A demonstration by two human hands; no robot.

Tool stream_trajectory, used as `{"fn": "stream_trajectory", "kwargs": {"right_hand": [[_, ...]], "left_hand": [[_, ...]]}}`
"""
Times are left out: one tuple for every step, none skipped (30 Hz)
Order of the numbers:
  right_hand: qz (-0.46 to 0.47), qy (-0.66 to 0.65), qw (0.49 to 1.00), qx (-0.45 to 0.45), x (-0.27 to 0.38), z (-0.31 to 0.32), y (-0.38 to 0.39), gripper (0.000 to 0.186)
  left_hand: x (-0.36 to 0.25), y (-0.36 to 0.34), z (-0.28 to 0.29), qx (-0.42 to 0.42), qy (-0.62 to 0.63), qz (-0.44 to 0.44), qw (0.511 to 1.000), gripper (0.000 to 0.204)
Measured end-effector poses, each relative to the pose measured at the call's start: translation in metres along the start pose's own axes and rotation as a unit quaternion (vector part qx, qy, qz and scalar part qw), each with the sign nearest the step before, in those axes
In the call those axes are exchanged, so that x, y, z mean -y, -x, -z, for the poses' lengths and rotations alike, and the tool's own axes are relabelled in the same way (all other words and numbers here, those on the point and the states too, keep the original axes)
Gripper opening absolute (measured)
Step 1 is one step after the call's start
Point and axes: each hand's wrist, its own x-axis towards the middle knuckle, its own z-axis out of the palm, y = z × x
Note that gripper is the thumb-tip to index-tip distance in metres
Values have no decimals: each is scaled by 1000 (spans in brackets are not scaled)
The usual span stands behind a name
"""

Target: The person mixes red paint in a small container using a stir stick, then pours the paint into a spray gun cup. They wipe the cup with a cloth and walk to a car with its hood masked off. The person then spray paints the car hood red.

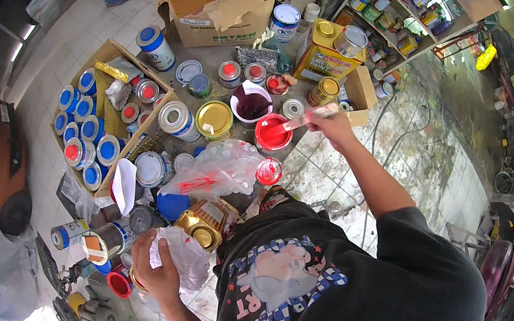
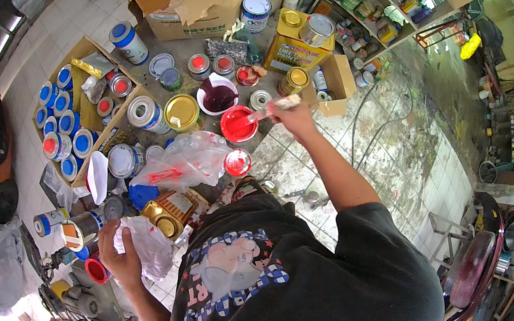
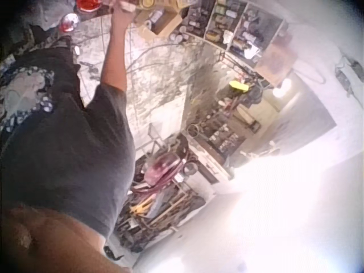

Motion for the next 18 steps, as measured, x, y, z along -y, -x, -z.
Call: {"fn": "stream_trajectory", "kwargs": {"right_hand": [[4,-30,1000,5,-1,13,3,20],[8,-61,998,5,-1,28,7,21],[11,-91,996,8,-1,36,12,22],[10,-106,994,-3,-1,43,18,24],[9,-122,992,-12,8,44,30,26],[8,-138,990,-22,13,46,36,28],[8,-146,989,-9,9,54,34,27],[16,-154,988,1,8,58,35,26],[25,-162,986,10,7,61,37,25],[33,-170,985,20,5,64,38,24],[25,-174,984,6,3,65,37,23],[17,-178,984,-7,0,63,36,23],[9,-183,983,-21,-5,61,34,22],[-3,-184,982,-31,-14,57,29,22],[-15,-186,982,-40,-24,51,22,22],[-29,-187,981,-47,-35,43,16,22],[-35,-198,979,-34,-42,34,11,23],[-46,-201,978,-35,-49,29,7,23]], "left_hand": [[2,0,1,-3,-1,2,1000,18],[2,-2,0,-3,0,2,1000,18],[3,-2,-1,-3,0,4,1000,18],[1,-2,-3,-3,1,4,1000,18],[0,-4,-5,-4,-1,3,1000,18],[-1,-5,-7,-4,-2,3,1000,17],[-2,-5,-10,-4,-4,0,1000,17],[-5,-7,-12,-1,0,1,1000,18],[-8,-9,-14,1,4,2,1000,18],[-10,-11,-15,3,8,3,1000,18],[-10,-13,-17,6,9,-2,1000,19],[-10,-15,-18,8,9,-7,1000,19],[-10,-17,-19,10,10,-13,1000,20],[-10,-19,-21,15,15,-12,1000,20],[-11,-20,-23,20,20,-10,1000,20],[-11,-21,-23,24,23,-6,999,20],[-13,-22,-25,28,28,-8,999,20],[-17,-25,-27,32,34,-13,999,20]]}}
